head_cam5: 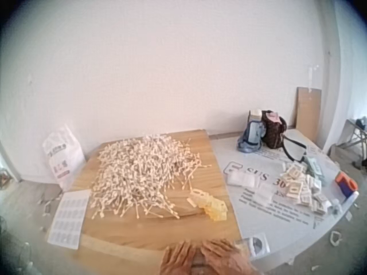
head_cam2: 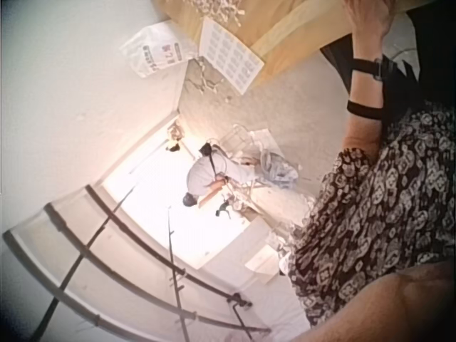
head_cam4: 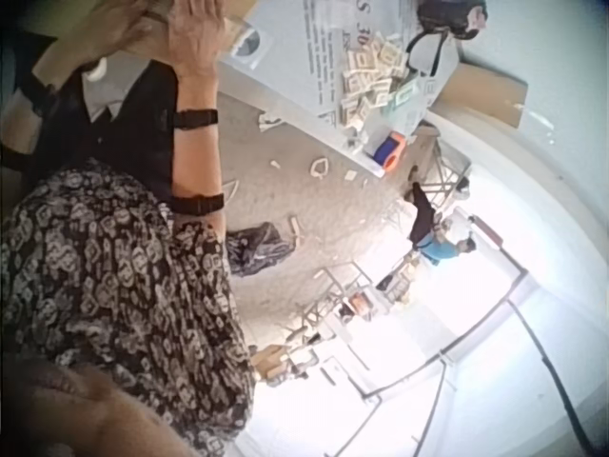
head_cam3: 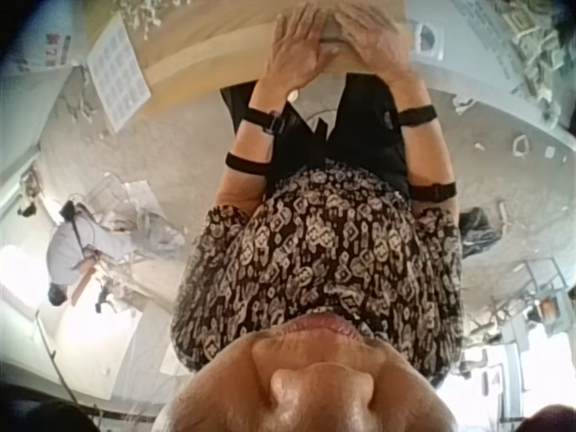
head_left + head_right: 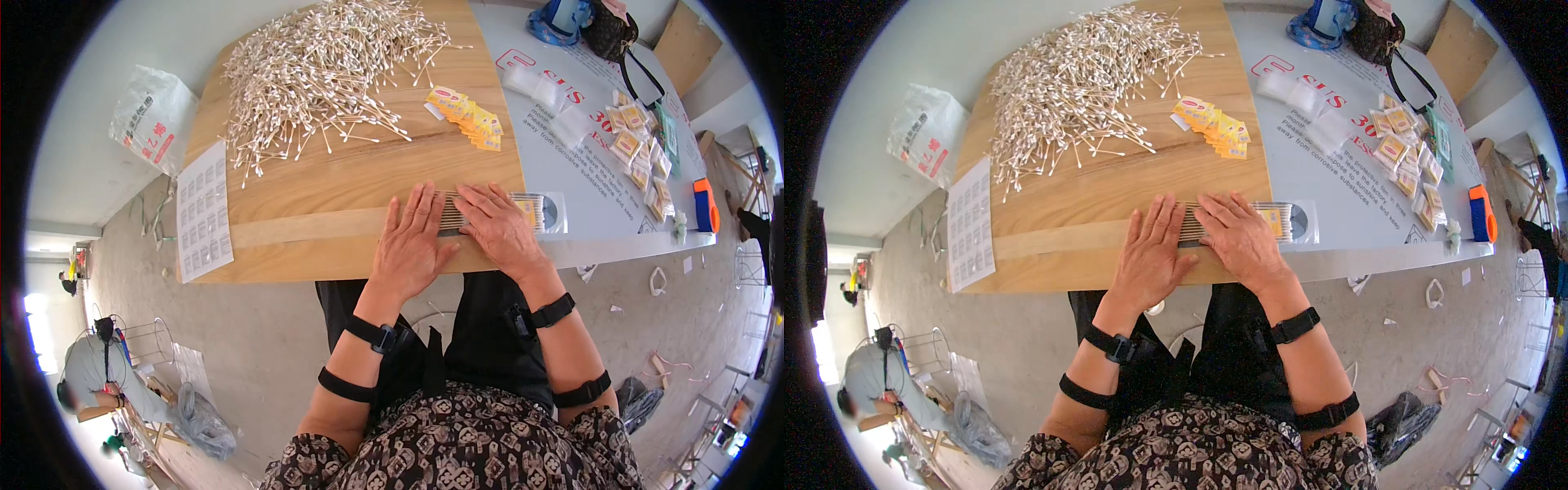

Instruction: Sorting cotton swabs and placing them into a plastic bag with a label.

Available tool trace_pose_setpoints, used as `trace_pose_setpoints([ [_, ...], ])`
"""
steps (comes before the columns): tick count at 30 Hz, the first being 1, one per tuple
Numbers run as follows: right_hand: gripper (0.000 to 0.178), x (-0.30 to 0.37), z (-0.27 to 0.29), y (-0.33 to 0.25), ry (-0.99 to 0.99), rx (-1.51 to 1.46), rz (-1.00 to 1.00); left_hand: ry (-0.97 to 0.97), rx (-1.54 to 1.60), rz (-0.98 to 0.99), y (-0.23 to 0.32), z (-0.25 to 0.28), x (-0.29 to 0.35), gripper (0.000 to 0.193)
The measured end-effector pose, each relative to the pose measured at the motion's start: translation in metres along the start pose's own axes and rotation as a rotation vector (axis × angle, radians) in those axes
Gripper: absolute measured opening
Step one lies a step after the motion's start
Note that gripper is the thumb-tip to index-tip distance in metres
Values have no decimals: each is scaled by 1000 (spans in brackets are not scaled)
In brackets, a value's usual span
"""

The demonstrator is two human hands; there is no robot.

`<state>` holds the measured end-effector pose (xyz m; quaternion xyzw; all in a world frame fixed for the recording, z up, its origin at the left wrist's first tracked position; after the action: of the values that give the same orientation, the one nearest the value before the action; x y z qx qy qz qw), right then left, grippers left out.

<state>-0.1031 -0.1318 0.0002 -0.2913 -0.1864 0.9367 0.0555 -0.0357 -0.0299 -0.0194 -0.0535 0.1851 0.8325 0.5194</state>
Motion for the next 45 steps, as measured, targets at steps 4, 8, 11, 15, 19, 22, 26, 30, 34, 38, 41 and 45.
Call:
trace_pose_setpoints([
  [4, 41, 2, -2, 0, 44, 19, 28, -4, 6, 1, 1, -1, 0, 75],
  [8, 38, 4, -3, 0, 89, 25, 52, -10, 20, 16, 0, -2, 1, 74],
  [11, 37, 5, -4, -2, 103, 42, 73, -26, 29, 9, 0, -4, 2, 75],
  [15, 36, 6, -2, -2, 91, 74, 77, -27, 7, -2, 6, -4, 0, 74],
  [19, 41, 10, 11, 8, 41, 24, -57, -52, -32, 9, 3, -10, 3, 76],
  [22, 49, 27, 45, 36, 194, 291, -231, -52, -49, 12, 8, -12, 3, 78],
  [26, 63, 56, 33, 60, -17, 293, -378, -35, -30, 23, 20, -16, -1, 80],
  [30, 69, 62, 26, 65, -110, 176, -421, -45, -16, 30, 23, -19, -3, 80],
  [34, 69, 62, 24, 66, -122, 155, -426, -36, -3, 31, 31, -22, -4, 80],
  [38, 69, 63, 23, 67, -117, 152, -429, -26, 19, 6, 47, -26, -9, 80],
  [41, 69, 64, 21, 67, -121, 151, -432, -26, 32, -16, 57, -29, -11, 80],
  [45, 67, 64, 22, 67, -120, 141, -434, -24, 64, -3, 66, -33, -16, 80],
])
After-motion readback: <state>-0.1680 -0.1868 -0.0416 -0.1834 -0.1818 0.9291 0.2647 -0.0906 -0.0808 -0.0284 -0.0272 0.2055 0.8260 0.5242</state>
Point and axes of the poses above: each hand's wrist, its own x-axis away from the middle knuckle, its own z-axis out of the back of the hand, y = z × x, the point moved 8 cm from there along -x, towards the middle knuckle, and after that the axes turned 13 degrees about y, right-handed, at the moved point
